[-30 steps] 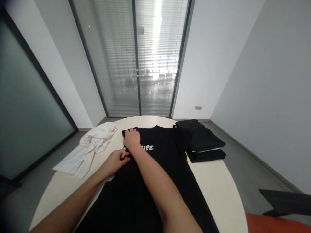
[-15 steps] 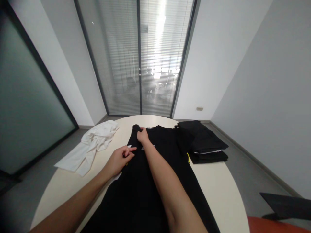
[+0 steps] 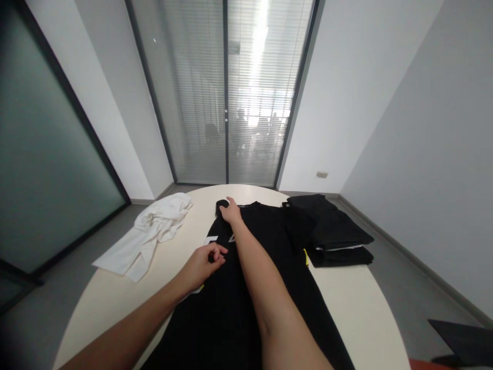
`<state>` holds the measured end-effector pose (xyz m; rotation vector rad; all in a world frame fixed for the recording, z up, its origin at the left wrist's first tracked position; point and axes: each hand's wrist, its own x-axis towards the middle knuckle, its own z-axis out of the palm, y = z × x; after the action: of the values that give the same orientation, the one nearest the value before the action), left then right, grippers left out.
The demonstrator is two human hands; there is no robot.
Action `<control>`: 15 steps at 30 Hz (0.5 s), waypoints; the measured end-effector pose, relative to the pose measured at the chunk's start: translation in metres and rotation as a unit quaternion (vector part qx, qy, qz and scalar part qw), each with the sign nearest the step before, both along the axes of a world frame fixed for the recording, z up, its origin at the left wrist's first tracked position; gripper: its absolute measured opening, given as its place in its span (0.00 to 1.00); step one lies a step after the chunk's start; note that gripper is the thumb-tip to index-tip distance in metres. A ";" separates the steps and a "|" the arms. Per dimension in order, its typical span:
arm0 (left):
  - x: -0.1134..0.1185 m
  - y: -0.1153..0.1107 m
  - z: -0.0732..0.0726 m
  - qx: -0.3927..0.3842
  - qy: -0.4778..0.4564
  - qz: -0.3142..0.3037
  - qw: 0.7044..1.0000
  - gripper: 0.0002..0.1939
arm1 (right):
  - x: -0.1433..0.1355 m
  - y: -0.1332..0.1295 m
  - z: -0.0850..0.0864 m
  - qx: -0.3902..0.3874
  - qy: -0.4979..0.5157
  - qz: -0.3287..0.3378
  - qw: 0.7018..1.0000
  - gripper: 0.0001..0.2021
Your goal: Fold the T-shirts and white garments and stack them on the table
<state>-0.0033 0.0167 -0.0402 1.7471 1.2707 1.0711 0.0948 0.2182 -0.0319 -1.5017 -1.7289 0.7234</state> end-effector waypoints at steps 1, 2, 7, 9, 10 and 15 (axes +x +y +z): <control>0.000 0.000 -0.001 -0.006 -0.001 -0.001 1.000 0.12 | 0.000 0.004 0.001 -0.001 -0.002 0.000 1.000 0.28; 0.000 0.001 -0.001 -0.011 -0.002 0.000 1.000 0.12 | 0.000 0.008 0.002 -0.002 -0.004 0.001 1.000 0.26; -0.001 0.006 -0.002 -0.056 -0.041 0.002 0.998 0.07 | 0.002 0.029 0.000 -0.017 -0.013 -0.026 0.999 0.15; 0.000 0.007 0.000 -0.059 -0.027 0.002 0.998 0.05 | 0.004 0.035 -0.002 -0.026 -0.013 -0.042 0.999 0.16; 0.001 0.007 0.001 -0.051 -0.008 0.004 0.999 0.06 | 0.005 0.037 -0.003 -0.031 -0.013 -0.046 0.998 0.17; 0.006 0.000 0.013 0.000 0.130 0.011 0.991 0.11 | 0.003 0.047 -0.004 -0.054 -0.010 -0.021 0.998 0.19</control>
<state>0.0026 0.0164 -0.0270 1.9235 1.4489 0.8750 0.0976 0.2651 -0.0361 -1.6197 -1.6915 0.7931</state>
